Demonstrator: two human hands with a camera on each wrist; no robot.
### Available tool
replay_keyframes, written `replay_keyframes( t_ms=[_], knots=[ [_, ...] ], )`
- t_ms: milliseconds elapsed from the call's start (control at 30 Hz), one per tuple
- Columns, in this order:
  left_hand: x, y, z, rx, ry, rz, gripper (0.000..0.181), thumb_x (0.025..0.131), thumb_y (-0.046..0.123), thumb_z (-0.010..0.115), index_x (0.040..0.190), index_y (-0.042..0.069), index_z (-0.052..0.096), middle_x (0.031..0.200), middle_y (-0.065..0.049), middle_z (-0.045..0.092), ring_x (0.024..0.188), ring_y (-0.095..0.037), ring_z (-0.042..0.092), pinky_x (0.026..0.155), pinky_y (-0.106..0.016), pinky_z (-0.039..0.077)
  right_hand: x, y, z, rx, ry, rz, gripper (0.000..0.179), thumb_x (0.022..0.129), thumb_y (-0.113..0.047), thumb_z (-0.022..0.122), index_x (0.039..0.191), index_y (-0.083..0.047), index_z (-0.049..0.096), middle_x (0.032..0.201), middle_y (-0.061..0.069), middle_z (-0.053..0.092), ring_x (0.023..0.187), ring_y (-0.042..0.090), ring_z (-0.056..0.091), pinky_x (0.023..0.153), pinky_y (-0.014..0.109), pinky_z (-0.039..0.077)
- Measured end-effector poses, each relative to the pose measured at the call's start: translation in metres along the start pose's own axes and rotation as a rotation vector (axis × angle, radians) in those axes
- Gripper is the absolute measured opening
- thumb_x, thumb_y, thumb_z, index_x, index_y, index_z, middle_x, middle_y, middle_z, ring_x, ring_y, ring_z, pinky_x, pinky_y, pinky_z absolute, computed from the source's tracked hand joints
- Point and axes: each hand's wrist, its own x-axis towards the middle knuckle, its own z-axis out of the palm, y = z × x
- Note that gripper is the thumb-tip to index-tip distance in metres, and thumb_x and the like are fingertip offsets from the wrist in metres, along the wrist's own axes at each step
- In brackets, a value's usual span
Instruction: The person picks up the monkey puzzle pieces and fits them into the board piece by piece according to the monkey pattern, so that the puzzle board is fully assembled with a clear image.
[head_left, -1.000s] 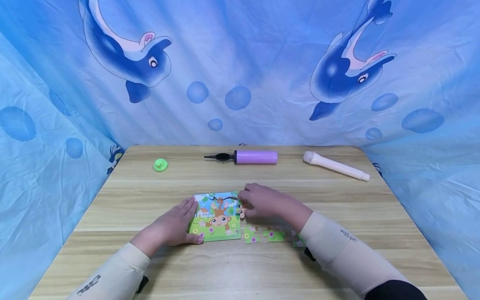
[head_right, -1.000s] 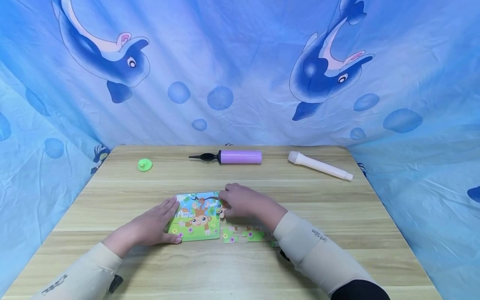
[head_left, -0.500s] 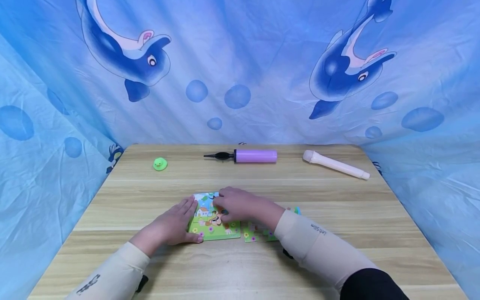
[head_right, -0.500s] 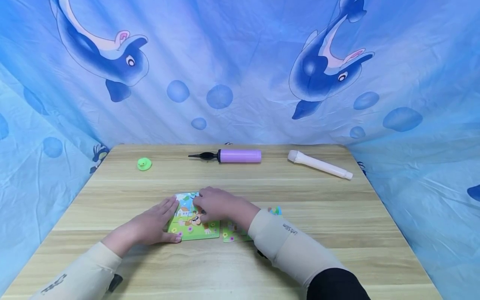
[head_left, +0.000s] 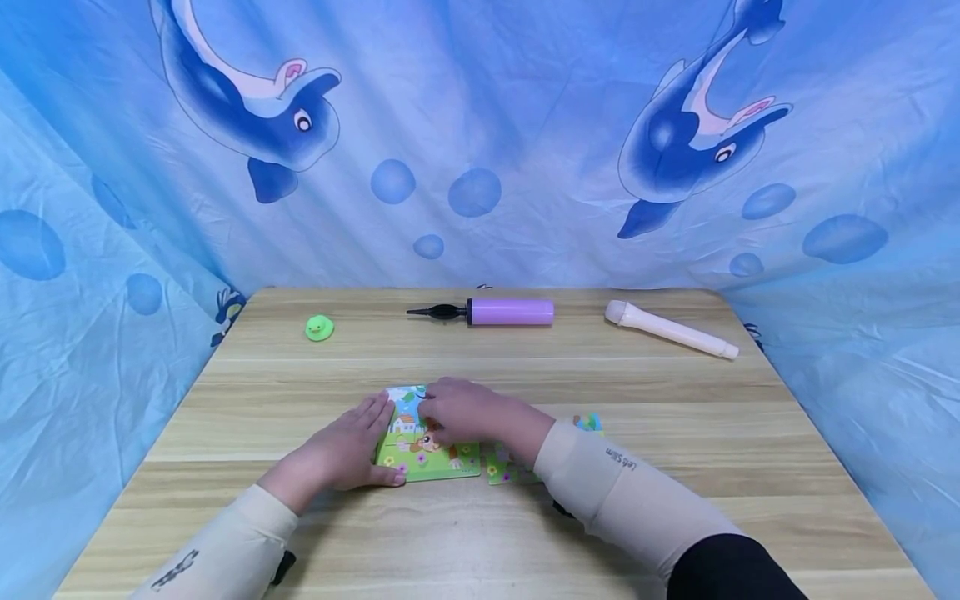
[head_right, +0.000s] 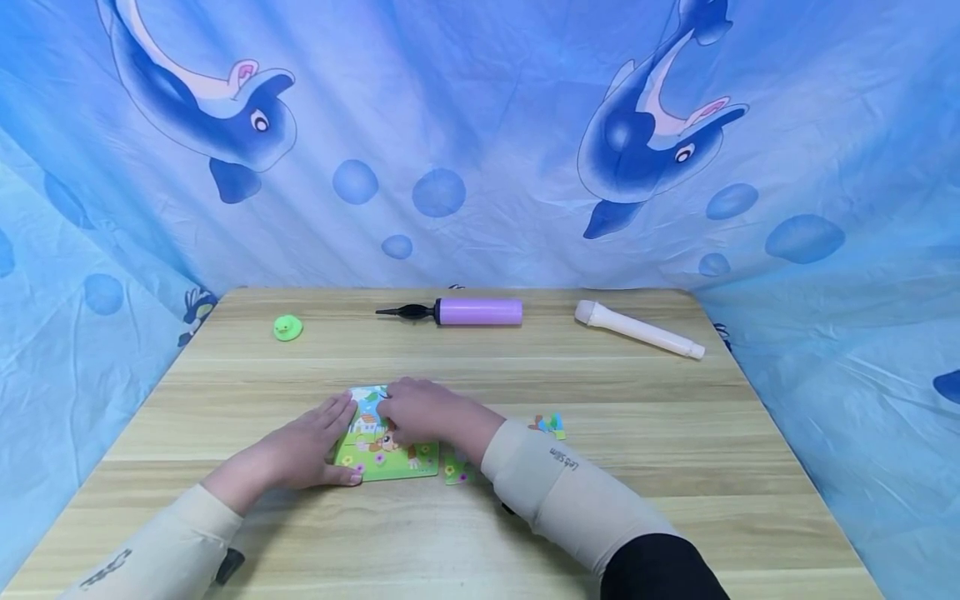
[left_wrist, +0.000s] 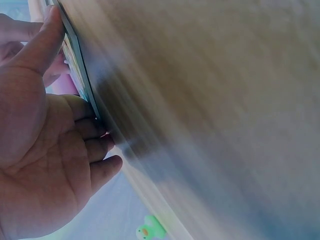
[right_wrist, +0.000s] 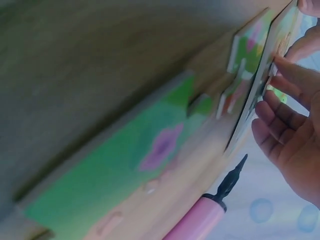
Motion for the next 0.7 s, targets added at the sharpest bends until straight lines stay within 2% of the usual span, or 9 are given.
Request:
replay_keyframes(
  t_ms=[167, 433, 567, 700],
  knots=[
    [-0.0006, -0.0011, -0.0003, -0.002, 0.006, 0.003, 0.111, 0.081, 0.068, 0.064, 0.154, -0.005, 0.021, 0.163, -0.022, 0.012, 0.15, -0.04, 0.014, 0.12, -0.053, 0.022, 0.0025, -0.0062, -0.0048, -0.02, -0.024, 0.022, 0.011, 0.09, -0.033, 0.07, 0.093, -0.025, 0.065, 0.089, -0.009, 0.05, 0.083, 0.01, 0.047, 0.073, 0.023, 0.044],
    [-0.0028, -0.0011, -0.0026, 0.007, 0.012, 0.017, 0.111, 0.082, 0.068, 0.063, 0.153, -0.006, 0.022, 0.162, -0.024, 0.014, 0.149, -0.042, 0.015, 0.12, -0.054, 0.022, 0.0077, -0.0109, -0.0045, -0.062, -0.082, 0.042, 0.009, 0.094, -0.035, 0.066, 0.098, -0.027, 0.065, 0.098, -0.008, 0.055, 0.091, 0.01, 0.048, 0.078, 0.027, 0.047],
    [-0.0041, 0.0004, -0.0038, -0.006, 0.012, 0.021, 0.111, 0.082, 0.067, 0.064, 0.152, -0.007, 0.022, 0.162, -0.024, 0.015, 0.149, -0.042, 0.015, 0.12, -0.054, 0.023, 0.0055, -0.0113, -0.0046, -0.047, -0.098, 0.061, 0.011, 0.095, -0.036, 0.063, 0.101, -0.027, 0.064, 0.104, -0.007, 0.057, 0.097, 0.012, 0.05, 0.084, 0.03, 0.049],
    [-0.0047, 0.0019, -0.0044, -0.011, 0.012, 0.023, 0.11, 0.082, 0.067, 0.064, 0.152, -0.007, 0.023, 0.162, -0.024, 0.015, 0.149, -0.042, 0.016, 0.12, -0.054, 0.023, -0.0019, -0.0082, -0.0044, -0.02, -0.084, 0.046, 0.011, 0.097, -0.034, 0.061, 0.104, -0.027, 0.065, 0.113, -0.006, 0.06, 0.111, 0.014, 0.053, 0.097, 0.029, 0.048]
  ],
)
